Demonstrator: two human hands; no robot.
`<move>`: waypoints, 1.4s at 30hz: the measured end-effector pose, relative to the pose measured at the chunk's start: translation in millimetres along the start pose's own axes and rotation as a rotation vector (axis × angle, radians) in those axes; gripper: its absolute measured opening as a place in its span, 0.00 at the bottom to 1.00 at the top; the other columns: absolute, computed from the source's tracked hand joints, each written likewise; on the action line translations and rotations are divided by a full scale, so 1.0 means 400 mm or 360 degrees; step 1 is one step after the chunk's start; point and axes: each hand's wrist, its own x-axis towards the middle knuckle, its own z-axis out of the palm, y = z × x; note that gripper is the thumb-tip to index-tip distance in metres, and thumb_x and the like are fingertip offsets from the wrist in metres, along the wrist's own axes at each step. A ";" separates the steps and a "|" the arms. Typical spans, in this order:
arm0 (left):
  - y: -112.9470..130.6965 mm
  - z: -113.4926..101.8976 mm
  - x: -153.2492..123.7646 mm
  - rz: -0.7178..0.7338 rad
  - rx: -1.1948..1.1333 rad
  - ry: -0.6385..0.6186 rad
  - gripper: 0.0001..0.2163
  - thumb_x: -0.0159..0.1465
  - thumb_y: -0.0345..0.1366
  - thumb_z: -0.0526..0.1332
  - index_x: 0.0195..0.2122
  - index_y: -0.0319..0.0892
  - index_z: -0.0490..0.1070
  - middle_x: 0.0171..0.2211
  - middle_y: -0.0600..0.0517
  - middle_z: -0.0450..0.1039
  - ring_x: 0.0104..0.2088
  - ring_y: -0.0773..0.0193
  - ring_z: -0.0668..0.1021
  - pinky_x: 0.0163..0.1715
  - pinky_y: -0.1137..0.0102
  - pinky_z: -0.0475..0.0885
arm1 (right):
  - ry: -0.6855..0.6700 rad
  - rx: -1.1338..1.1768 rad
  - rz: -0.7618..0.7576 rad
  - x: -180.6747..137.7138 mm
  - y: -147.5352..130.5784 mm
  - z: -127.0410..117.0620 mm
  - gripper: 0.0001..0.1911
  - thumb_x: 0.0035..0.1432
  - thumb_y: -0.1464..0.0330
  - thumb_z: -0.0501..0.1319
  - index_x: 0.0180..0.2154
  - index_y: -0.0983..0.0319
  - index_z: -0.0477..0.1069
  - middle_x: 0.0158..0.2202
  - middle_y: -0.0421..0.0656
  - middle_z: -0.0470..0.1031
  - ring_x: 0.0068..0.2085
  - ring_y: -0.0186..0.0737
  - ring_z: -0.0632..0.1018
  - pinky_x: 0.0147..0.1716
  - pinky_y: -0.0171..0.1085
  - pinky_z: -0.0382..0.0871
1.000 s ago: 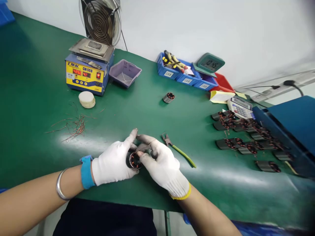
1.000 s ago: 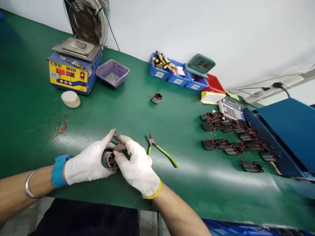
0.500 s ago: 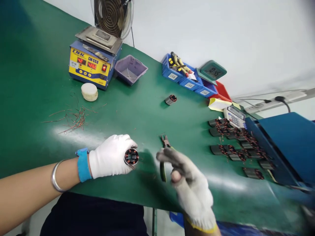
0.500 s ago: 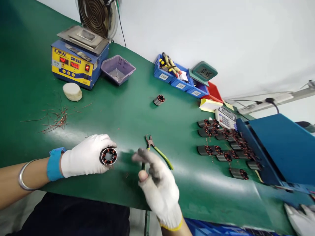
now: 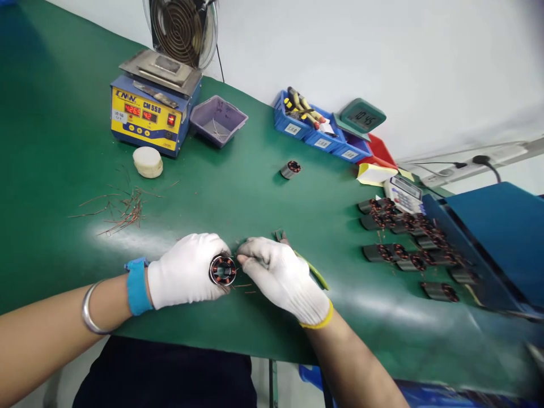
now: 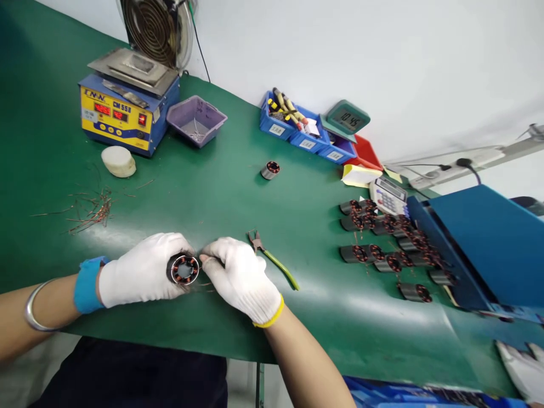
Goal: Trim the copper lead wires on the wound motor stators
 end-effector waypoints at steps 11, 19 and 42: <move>-0.009 0.004 0.001 0.0070 0.0007 0.0013 0.11 0.52 0.41 0.62 0.34 0.42 0.71 0.30 0.50 0.72 0.30 0.56 0.76 0.30 0.65 0.68 | 0.0090 -0.0295 -0.0006 -0.055 0.046 0.004 0.07 0.59 0.67 0.56 0.31 0.57 0.72 0.33 0.41 0.76 0.36 0.42 0.76 0.33 0.38 0.67; -0.012 0.023 -0.022 0.0084 -0.0050 0.0185 0.37 0.44 0.46 0.68 0.56 0.38 0.63 0.52 0.39 0.68 0.51 0.43 0.73 0.49 0.53 0.69 | 0.0577 -0.0528 -0.0835 -0.105 0.001 0.026 0.10 0.53 0.67 0.62 0.40 0.58 0.74 0.37 0.47 0.78 0.50 0.55 0.74 0.56 0.59 0.60; -0.033 0.032 -0.019 0.0229 -0.0336 0.0068 0.35 0.56 0.40 0.61 0.64 0.35 0.52 0.50 0.41 0.73 0.48 0.50 0.77 0.48 0.59 0.73 | 0.0749 -0.0835 -0.1008 -0.153 0.025 0.127 0.11 0.63 0.76 0.54 0.36 0.60 0.75 0.33 0.40 0.79 0.44 0.39 0.75 0.57 0.46 0.61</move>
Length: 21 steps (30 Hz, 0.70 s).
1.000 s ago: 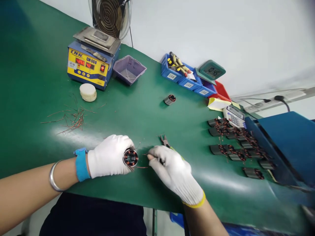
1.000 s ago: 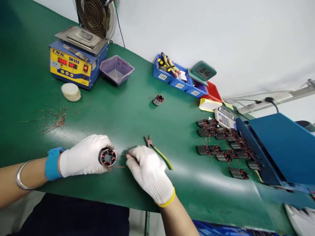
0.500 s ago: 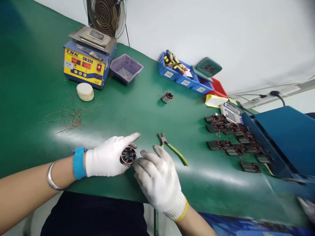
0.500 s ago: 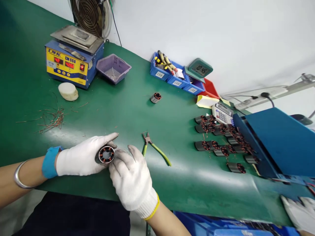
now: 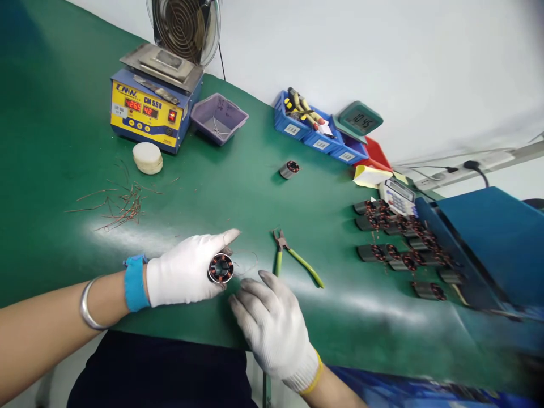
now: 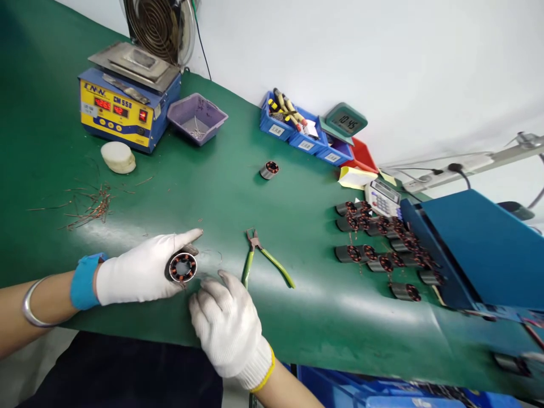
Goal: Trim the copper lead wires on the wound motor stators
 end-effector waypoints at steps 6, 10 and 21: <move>0.016 -0.007 0.003 -0.0071 0.0064 -0.0019 0.33 0.57 0.40 0.59 0.63 0.36 0.54 0.49 0.43 0.74 0.47 0.53 0.77 0.47 0.62 0.73 | -0.0174 0.0076 0.0167 0.004 0.048 0.005 0.08 0.58 0.75 0.56 0.38 0.61 0.72 0.44 0.44 0.78 0.51 0.47 0.72 0.62 0.56 0.49; 0.027 -0.012 0.005 -0.0111 0.0147 -0.0030 0.33 0.56 0.40 0.59 0.63 0.35 0.55 0.49 0.42 0.74 0.47 0.52 0.78 0.45 0.62 0.74 | -0.0139 0.0315 0.0112 0.057 0.091 0.015 0.10 0.48 0.72 0.60 0.36 0.62 0.72 0.51 0.46 0.74 0.58 0.58 0.64 0.59 0.60 0.53; 0.017 -0.011 0.002 -0.0038 0.0158 -0.0096 0.36 0.55 0.40 0.62 0.63 0.36 0.52 0.46 0.45 0.75 0.44 0.53 0.78 0.44 0.62 0.73 | -0.0553 0.0780 0.0389 -0.004 0.038 -0.067 0.09 0.54 0.69 0.57 0.39 0.62 0.69 0.38 0.46 0.74 0.35 0.42 0.74 0.35 0.40 0.68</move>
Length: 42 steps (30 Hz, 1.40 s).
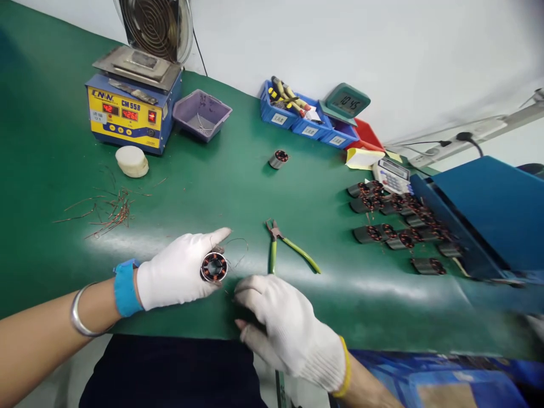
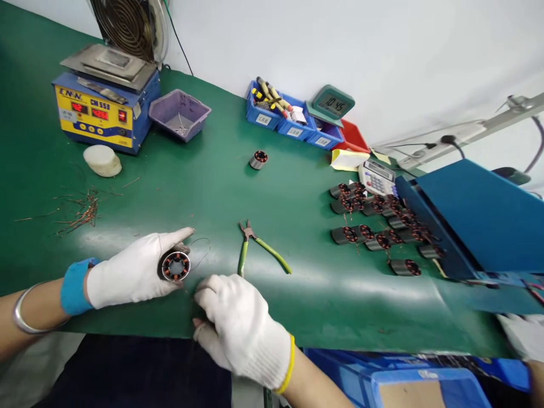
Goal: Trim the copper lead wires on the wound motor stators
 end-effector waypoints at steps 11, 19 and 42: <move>0.006 0.007 0.000 -0.0046 0.0001 0.0032 0.36 0.54 0.38 0.63 0.63 0.37 0.52 0.45 0.45 0.75 0.44 0.54 0.78 0.45 0.61 0.73 | 0.0095 -0.0115 0.0658 0.041 0.016 0.008 0.23 0.56 0.62 0.63 0.53 0.58 0.68 0.32 0.38 0.79 0.31 0.39 0.77 0.24 0.34 0.58; 0.013 0.000 0.007 -0.0121 -0.0115 0.0026 0.36 0.54 0.37 0.63 0.63 0.35 0.53 0.44 0.45 0.75 0.44 0.51 0.77 0.44 0.59 0.74 | -0.0011 0.0135 0.0281 0.094 0.048 0.011 0.09 0.60 0.69 0.57 0.36 0.59 0.76 0.31 0.40 0.78 0.32 0.37 0.76 0.32 0.34 0.64; 0.075 -0.066 -0.081 0.0461 -0.0271 -0.0147 0.06 0.55 0.34 0.63 0.35 0.47 0.72 0.53 0.45 0.70 0.56 0.46 0.70 0.55 0.49 0.66 | -0.0128 0.1641 0.0617 0.097 0.050 -0.007 0.06 0.50 0.67 0.59 0.26 0.63 0.66 0.17 0.34 0.63 0.18 0.29 0.62 0.17 0.29 0.55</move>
